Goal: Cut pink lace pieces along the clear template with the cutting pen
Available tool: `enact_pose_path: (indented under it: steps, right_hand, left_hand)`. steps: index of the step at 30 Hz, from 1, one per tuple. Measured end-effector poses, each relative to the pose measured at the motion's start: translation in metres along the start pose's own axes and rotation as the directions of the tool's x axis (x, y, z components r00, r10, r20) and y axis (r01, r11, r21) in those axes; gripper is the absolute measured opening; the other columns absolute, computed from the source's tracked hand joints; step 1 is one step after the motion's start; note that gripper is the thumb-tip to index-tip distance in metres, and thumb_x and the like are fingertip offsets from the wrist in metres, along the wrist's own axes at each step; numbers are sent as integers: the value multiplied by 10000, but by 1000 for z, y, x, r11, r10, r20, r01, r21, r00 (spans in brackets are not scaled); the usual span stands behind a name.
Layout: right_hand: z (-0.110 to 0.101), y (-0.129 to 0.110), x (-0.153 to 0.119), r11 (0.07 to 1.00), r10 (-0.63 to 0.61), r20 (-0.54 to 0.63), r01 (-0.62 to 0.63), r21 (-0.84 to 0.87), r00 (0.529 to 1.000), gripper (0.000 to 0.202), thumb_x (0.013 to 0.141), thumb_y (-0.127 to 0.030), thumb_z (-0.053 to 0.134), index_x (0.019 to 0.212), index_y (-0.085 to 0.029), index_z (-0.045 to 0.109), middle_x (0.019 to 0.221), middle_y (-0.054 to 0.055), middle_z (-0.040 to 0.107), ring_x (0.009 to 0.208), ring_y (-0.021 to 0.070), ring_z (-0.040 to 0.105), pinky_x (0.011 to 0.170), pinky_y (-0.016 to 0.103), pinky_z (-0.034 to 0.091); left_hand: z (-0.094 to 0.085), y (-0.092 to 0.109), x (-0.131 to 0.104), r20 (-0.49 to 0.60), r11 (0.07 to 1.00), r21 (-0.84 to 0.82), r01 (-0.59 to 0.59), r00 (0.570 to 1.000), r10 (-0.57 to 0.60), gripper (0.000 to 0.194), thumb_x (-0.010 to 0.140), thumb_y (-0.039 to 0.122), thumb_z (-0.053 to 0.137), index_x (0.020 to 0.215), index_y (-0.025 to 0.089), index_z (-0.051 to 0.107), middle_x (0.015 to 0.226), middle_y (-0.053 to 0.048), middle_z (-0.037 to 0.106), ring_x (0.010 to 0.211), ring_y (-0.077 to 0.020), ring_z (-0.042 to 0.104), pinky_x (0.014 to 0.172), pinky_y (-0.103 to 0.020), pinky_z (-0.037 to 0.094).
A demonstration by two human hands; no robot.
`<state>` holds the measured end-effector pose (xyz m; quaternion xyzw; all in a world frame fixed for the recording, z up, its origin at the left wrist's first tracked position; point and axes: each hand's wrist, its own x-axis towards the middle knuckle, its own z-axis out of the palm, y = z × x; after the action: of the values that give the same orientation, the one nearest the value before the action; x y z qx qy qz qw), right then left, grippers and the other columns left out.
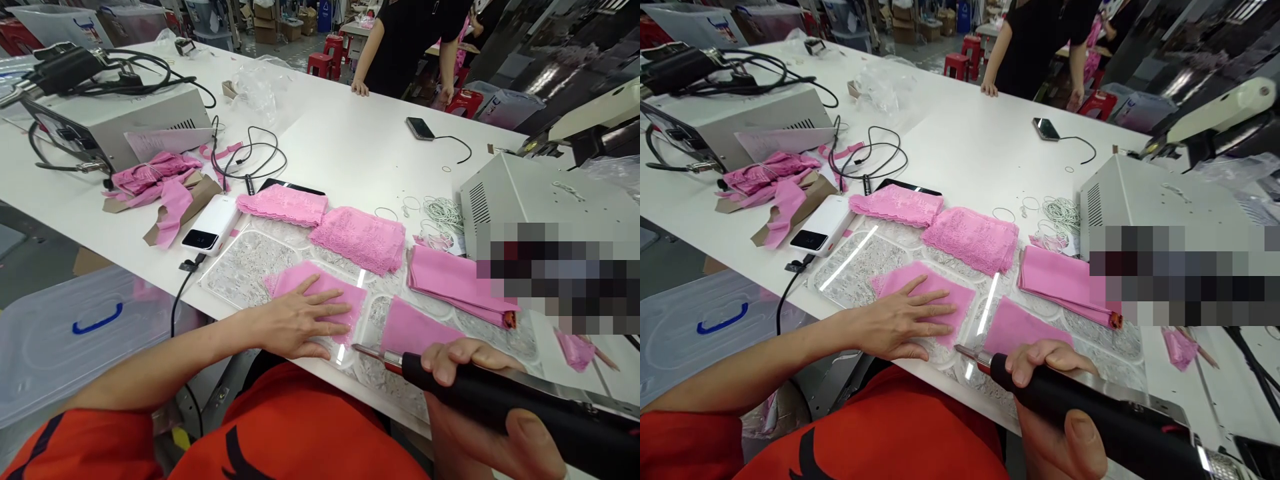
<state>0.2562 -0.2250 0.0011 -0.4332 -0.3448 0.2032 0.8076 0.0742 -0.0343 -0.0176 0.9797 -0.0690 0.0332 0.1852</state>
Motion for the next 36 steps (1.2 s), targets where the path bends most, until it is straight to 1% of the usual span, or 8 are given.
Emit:
enact_pose_path:
  steps: [6, 11, 16, 20, 27, 31, 36]
  right_hand:
    - [-1, -1, 0, 1000, -10, 7, 10, -17, 1000, 328, 738, -410, 576, 922, -150, 652, 786, 41, 588, 526, 136, 536, 496, 347, 461]
    - [1, -3, -1, 1000, 4, -2, -4, -7, 1000, 306, 744, -395, 585, 920, -154, 651, 792, 41, 581, 539, 134, 535, 505, 345, 459]
    - [2, -2, 0, 1000, -11, 33, 11, -9, 999, 320, 743, -407, 584, 932, -156, 647, 796, 35, 585, 543, 133, 537, 518, 350, 467]
    - [5, -1, 1, 1000, -7, 39, 7, -12, 999, 313, 742, -409, 587, 927, -164, 646, 793, 26, 582, 547, 128, 537, 523, 350, 477]
    - [8, -1, 0, 1000, 0, 70, 2, -24, 998, 303, 761, -402, 585, 946, -168, 642, 809, 21, 583, 561, 125, 554, 537, 344, 497]
    - [8, -3, -2, 999, 14, 78, -10, -49, 997, 267, 776, -397, 596, 924, -177, 636, 803, 15, 595, 568, 127, 570, 569, 348, 510]
    - [10, -3, -2, 998, 7, 99, 0, -65, 995, 215, 777, -370, 595, 873, -180, 629, 770, 10, 604, 550, 132, 572, 550, 346, 515]
  left_hand:
    - [3, 3, 1, 1, 1000, -7, 7, 1000, -7, 488, 929, 475, 564, 1360, 249, 529, 1492, -77, 436, 1437, -286, 302, 1190, -531, 137]
    - [6, 4, 3, -7, 1000, 3, 0, 1000, 0, 489, 935, 492, 546, 1350, 234, 540, 1490, -83, 439, 1431, -301, 312, 1187, -551, 122]
    - [7, 5, 3, 9, 1000, 19, 4, 1000, -5, 490, 942, 506, 524, 1355, 243, 532, 1504, -78, 418, 1436, -302, 299, 1189, -562, 91]
    - [9, 5, 2, -13, 1000, 21, -2, 1000, 2, 496, 940, 506, 526, 1357, 238, 532, 1499, -86, 425, 1424, -318, 321, 1181, -585, 88]
    - [12, 5, 2, -53, 1000, 21, -8, 999, 10, 488, 934, 505, 537, 1346, 242, 541, 1490, -86, 439, 1421, -314, 326, 1182, -575, 102]
    - [14, 3, 1, -54, 1000, 13, -8, 999, 9, 493, 939, 526, 514, 1344, 246, 544, 1492, -82, 436, 1422, -317, 325, 1185, -575, 77]
    - [19, 5, 1, -66, 1000, 4, 0, 998, 1, 509, 930, 536, 526, 1347, 245, 540, 1501, -78, 425, 1433, -310, 305, 1187, -578, 40]
